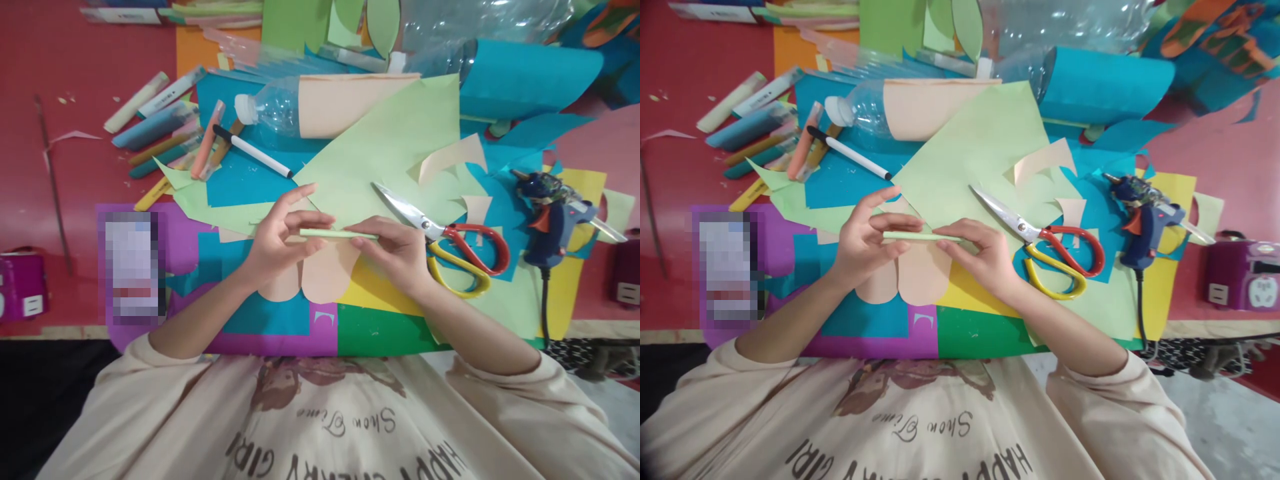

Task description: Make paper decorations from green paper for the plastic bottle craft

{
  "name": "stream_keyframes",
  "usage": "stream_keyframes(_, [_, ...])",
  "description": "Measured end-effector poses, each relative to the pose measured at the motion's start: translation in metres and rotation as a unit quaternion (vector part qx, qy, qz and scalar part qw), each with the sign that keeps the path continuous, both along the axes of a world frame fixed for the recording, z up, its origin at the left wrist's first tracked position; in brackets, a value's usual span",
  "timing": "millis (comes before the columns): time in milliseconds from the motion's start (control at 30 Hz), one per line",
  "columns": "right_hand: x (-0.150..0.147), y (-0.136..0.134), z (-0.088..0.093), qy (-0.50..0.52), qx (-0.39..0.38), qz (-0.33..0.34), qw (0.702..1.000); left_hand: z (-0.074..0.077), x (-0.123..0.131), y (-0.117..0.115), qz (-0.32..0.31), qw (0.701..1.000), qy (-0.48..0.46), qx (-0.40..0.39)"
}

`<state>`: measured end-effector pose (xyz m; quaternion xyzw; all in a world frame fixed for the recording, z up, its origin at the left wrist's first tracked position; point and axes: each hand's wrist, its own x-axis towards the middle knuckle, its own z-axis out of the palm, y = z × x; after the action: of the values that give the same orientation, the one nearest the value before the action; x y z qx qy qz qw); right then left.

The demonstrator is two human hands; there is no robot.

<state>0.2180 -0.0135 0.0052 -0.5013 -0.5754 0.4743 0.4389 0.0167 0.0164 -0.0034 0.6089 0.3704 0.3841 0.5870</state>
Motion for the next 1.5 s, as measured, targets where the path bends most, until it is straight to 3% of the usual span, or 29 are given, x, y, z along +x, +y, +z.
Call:
stream_keyframes(100, [-0.0011, -0.0009, -0.0022, 0.006, -0.007, 0.013, 1.000, 0.0007, 0.0015, -0.0055, 0.015, 0.999, 0.022, -0.028])
stream_keyframes(333, [-0.0002, 0.0006, -0.0024, 0.045, 0.001, 0.034, 0.998, -0.0014, 0.0014, -0.0050, 0.038, 0.998, 0.038, -0.013])
stream_keyframes(1200, [0.0026, 0.0049, -0.0013, 0.113, -0.078, 0.101, 0.985, 0.0018, 0.0012, -0.0048, 0.038, 0.998, 0.028, -0.047])
stream_keyframes(1500, [0.0054, 0.0085, -0.0014, 0.158, -0.159, 0.114, 0.968, -0.0020, -0.0006, -0.0041, 0.044, 0.998, 0.050, -0.005])
